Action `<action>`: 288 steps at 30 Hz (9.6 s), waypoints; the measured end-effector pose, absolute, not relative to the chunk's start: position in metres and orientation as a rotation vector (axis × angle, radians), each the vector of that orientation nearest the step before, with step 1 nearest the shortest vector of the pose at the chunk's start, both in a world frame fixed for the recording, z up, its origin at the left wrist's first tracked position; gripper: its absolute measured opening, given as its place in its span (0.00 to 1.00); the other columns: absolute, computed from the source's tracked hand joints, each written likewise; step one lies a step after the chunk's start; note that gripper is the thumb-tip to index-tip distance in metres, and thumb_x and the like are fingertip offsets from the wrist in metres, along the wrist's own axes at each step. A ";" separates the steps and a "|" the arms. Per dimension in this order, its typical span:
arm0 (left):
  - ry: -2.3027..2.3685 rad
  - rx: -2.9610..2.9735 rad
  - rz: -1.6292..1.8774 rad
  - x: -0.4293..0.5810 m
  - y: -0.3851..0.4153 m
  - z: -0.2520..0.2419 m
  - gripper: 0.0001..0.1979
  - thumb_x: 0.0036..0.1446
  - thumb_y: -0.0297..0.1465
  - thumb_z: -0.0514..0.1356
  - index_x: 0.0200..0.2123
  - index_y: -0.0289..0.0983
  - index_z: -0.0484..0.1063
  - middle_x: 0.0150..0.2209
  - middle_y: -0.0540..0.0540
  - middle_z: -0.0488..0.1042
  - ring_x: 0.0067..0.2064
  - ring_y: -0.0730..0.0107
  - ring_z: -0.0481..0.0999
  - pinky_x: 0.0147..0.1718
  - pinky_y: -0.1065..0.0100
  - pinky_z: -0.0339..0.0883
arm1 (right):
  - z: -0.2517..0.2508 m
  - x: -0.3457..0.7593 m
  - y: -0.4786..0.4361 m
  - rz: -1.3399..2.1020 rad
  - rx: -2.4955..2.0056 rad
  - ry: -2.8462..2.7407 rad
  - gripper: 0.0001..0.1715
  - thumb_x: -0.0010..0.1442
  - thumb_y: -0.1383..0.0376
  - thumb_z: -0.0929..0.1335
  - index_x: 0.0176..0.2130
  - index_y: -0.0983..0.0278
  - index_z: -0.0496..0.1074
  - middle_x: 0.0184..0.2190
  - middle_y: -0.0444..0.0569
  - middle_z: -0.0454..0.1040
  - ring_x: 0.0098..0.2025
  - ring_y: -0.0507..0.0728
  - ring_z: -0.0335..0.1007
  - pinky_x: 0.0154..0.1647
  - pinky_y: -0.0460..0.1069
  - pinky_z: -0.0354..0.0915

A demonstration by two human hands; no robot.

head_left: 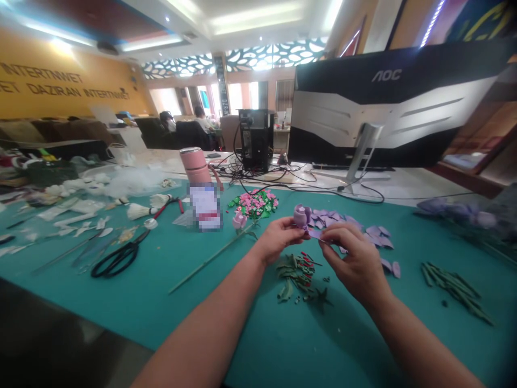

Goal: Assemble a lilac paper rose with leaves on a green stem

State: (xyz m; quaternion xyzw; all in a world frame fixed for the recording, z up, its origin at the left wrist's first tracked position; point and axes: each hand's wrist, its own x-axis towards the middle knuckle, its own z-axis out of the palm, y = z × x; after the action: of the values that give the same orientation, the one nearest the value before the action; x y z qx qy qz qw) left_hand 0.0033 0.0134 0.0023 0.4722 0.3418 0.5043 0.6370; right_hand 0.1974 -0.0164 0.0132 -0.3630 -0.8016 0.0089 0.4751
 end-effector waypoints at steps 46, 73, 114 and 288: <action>0.800 0.941 1.198 0.015 0.004 0.000 0.27 0.36 0.34 0.76 0.42 0.31 0.78 0.37 0.40 0.79 0.38 0.66 0.78 0.51 0.55 0.65 | 0.002 0.198 -0.018 -0.190 -0.882 -1.954 0.12 0.66 0.56 0.65 0.34 0.58 0.72 0.38 0.47 0.75 0.38 0.57 0.74 0.33 0.51 0.66; 0.791 0.940 1.224 0.015 0.006 0.003 0.25 0.35 0.34 0.76 0.39 0.32 0.78 0.36 0.44 0.77 0.37 0.69 0.76 0.46 0.61 0.66 | 0.001 0.198 -0.010 -0.163 -0.810 -1.994 0.02 0.61 0.67 0.69 0.36 0.59 0.71 0.38 0.47 0.75 0.39 0.54 0.74 0.37 0.47 0.69; 0.890 0.887 1.187 0.009 0.011 0.018 0.14 0.51 0.25 0.64 0.44 0.31 0.77 0.35 0.42 0.80 0.33 0.68 0.80 0.37 0.66 0.76 | 0.014 0.319 0.028 0.378 -2.287 -2.065 0.10 0.43 0.69 0.72 0.31 0.59 0.76 0.31 0.49 0.78 0.33 0.59 0.73 0.28 0.49 0.58; 0.624 0.765 1.255 0.012 0.006 0.017 0.03 0.56 0.23 0.62 0.35 0.32 0.76 0.43 0.39 0.81 0.39 0.67 0.81 0.40 0.65 0.75 | 0.011 0.300 0.026 0.497 -2.209 -2.376 0.15 0.47 0.56 0.74 0.34 0.60 0.74 0.34 0.50 0.77 0.37 0.60 0.72 0.29 0.49 0.58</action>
State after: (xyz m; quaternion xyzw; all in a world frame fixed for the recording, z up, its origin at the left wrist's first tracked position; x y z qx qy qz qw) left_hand 0.0119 0.0057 0.0175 0.3430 0.2799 0.5631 0.6979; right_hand 0.3000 0.0264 0.0111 -0.6714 -0.7222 0.1509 -0.0703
